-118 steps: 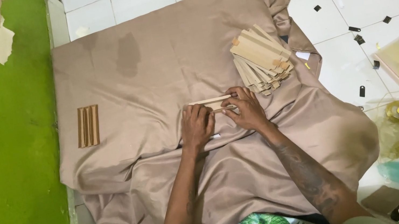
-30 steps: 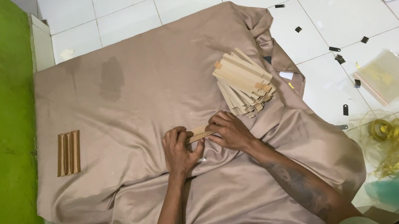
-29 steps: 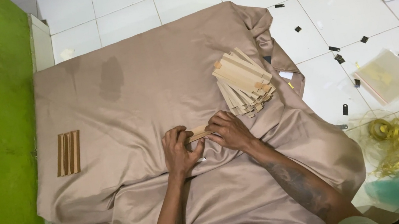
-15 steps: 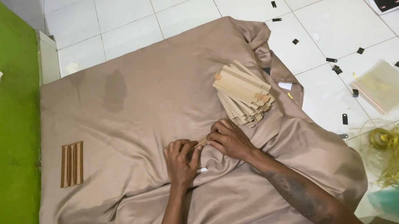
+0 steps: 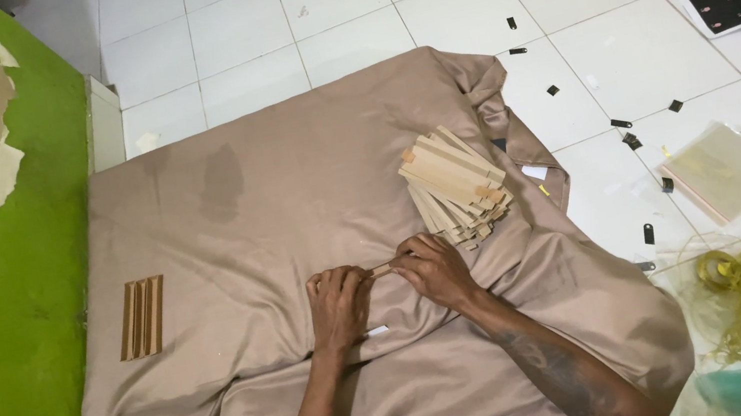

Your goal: Assembling a structure by precisely placing and aligning thin wooden slats on a flat surface.

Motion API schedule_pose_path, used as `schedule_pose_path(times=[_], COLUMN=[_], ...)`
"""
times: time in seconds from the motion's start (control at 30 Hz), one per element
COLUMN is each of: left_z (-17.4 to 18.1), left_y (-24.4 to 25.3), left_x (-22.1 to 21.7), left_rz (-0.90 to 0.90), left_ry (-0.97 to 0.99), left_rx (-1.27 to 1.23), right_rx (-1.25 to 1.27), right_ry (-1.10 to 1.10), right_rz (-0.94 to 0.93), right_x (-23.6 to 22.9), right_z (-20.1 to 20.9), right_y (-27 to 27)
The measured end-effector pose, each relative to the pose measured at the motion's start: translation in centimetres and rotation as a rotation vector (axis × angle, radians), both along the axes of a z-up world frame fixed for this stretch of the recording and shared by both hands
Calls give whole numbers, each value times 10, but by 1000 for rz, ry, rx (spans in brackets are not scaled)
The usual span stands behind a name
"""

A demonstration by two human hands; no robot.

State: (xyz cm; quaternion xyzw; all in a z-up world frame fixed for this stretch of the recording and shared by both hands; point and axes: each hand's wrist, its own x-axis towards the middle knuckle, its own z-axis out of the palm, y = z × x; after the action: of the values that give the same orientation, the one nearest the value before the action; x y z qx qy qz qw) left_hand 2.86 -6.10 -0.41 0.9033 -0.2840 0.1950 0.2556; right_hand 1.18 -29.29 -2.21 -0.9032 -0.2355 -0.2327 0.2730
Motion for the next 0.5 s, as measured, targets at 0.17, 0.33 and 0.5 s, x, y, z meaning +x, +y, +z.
schedule_pose_path(times=[0.17,0.33,0.5], left_z=[0,6,8], left_y=[10,7,6], left_x=[8,8,6], left_rz=[5,41,73], left_ry=[137,195,184], left_rx=[-66,-92,-69], right_rx=[41,21,22], right_ry=[167,174,202], right_rz=[14,-37,-28], right_x=[1,5,10], right_z=[6,0,-12], right_y=[3,4,2])
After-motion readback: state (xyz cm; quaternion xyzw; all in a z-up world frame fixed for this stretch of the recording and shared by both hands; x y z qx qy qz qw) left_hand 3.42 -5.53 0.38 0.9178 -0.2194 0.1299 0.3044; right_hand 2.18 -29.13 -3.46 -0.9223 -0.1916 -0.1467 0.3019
